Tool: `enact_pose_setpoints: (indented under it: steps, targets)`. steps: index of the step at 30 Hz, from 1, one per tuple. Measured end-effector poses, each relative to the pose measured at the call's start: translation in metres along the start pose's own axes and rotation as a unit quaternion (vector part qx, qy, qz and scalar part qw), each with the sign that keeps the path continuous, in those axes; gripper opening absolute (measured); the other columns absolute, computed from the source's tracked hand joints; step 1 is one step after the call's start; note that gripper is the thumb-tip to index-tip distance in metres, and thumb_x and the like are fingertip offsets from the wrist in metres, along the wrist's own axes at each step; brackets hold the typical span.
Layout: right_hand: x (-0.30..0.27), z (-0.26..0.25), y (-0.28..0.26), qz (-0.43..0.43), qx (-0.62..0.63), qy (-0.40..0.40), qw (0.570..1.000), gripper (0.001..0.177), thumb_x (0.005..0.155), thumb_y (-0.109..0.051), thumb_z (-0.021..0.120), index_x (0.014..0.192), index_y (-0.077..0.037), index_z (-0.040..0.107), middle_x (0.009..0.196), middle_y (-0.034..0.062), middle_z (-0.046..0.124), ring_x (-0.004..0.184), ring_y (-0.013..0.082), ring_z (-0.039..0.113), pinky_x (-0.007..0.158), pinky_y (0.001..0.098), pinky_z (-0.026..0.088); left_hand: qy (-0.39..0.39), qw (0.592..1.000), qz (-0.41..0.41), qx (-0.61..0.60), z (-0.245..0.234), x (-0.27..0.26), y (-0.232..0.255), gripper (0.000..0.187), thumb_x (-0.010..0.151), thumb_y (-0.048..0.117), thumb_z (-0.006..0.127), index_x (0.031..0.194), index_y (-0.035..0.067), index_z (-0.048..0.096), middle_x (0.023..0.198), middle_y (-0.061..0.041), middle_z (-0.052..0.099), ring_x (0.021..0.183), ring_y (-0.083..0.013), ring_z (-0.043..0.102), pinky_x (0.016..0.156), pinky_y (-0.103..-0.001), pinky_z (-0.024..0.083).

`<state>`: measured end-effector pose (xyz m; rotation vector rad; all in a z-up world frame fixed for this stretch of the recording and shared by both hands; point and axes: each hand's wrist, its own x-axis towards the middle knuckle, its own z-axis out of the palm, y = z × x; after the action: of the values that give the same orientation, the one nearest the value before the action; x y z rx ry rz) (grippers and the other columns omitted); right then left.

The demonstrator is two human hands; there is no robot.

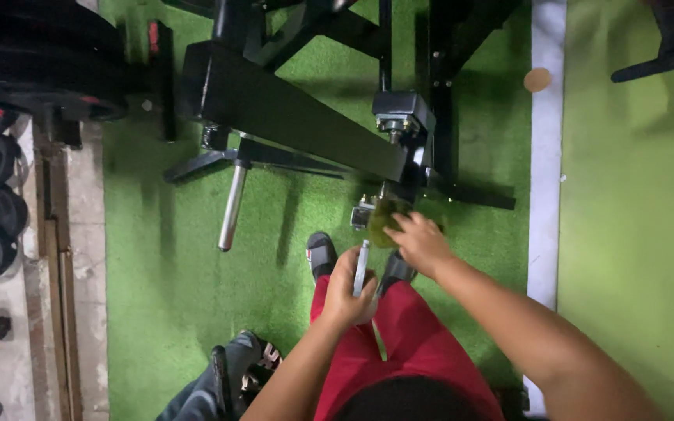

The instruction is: Clean gym equipment using a spray bottle and a cloth.

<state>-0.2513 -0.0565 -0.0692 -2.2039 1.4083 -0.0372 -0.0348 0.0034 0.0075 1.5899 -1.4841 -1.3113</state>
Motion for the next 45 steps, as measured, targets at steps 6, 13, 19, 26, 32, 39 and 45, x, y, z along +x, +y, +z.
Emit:
enact_pose_setpoints:
  steps: [6,13,19,26,32,39,45]
  targets:
    - [0.004,-0.025,-0.017,0.053,0.058,0.011,0.997,0.058,0.083,-0.013,0.071,0.139,-0.024,0.061,0.156,0.0138,0.042,0.141,0.0415,0.038,0.115,0.0552,0.035,0.029,0.998,-0.048,-0.012,0.022,-0.006,-0.001,0.062,0.080,0.011,0.072,0.139,0.005,0.053,0.108,-0.015,0.067,0.094,-0.0255,0.071,0.089,-0.036,0.057]
    - [0.003,0.016,-0.008,-0.018,0.111,0.062,0.992,0.065,0.078,-0.010,0.071,0.142,-0.018,0.059,0.156,0.0156,0.043,0.138,0.0464,0.039,0.111,0.0546,0.038,0.049,0.992,0.067,0.094,0.033,-0.011,-0.025,0.064,0.078,0.006,0.075,0.138,0.001,0.052,0.122,-0.020,0.063,0.114,-0.0339,0.062,0.102,-0.042,0.049]
    - [-0.060,0.129,0.074,0.207,0.181,0.149,0.950,0.053,0.082,-0.008,0.069,0.133,-0.020,0.064,0.151,0.0139,0.051,0.136,0.0396,0.050,0.113,0.0457,0.045,0.000,0.999,0.022,0.049,0.051,0.003,-0.021,0.063,0.081,0.005,0.072,0.140,0.001,0.051,0.119,-0.017,0.066,0.112,-0.0316,0.065,0.099,-0.040,0.051]
    - [-0.034,0.107,0.017,0.298,0.449,0.268,0.799,0.059,0.091,-0.009,0.061,0.148,-0.017,0.054,0.150,0.0210,0.048,0.131,0.0384,0.056,0.106,0.0397,0.049,-0.062,0.994,0.007,0.089,0.068,0.023,-0.039,0.064,0.078,0.008,0.075,0.137,0.001,0.053,0.116,-0.020,0.065,0.109,-0.0360,0.065,0.097,-0.042,0.051]
    - [-0.004,0.188,0.017,0.211,0.349,0.335,0.849,0.020,0.093,-0.008,0.060,0.109,-0.001,0.068,0.137,0.0274,0.062,0.121,0.0414,0.061,0.101,0.0449,0.052,-0.089,0.991,0.055,0.078,0.067,0.036,-0.047,0.066,0.077,0.008,0.075,0.139,0.002,0.052,0.124,-0.023,0.064,0.115,-0.0399,0.063,0.100,-0.045,0.051]
    - [0.015,0.366,0.111,0.381,0.713,0.212,0.549,0.020,0.102,-0.011,0.059,0.112,0.006,0.059,0.078,0.0325,0.046,0.069,0.0480,0.038,0.066,0.0626,0.031,-0.155,0.987,-0.043,0.028,0.077,0.048,-0.026,0.056,0.079,0.009,0.067,0.133,0.005,0.054,0.111,-0.019,0.068,0.101,-0.0363,0.070,0.089,-0.043,0.056]
    - [0.016,0.145,0.023,0.161,0.350,0.443,0.810,0.047,0.095,-0.012,0.062,0.140,0.002,0.062,0.126,0.0282,0.066,0.113,0.0463,0.064,0.095,0.0488,0.050,-0.151,0.986,0.054,0.041,0.074,0.054,-0.031,0.060,0.079,0.006,0.071,0.136,0.003,0.053,0.115,-0.021,0.066,0.105,-0.0397,0.066,0.091,-0.044,0.055]
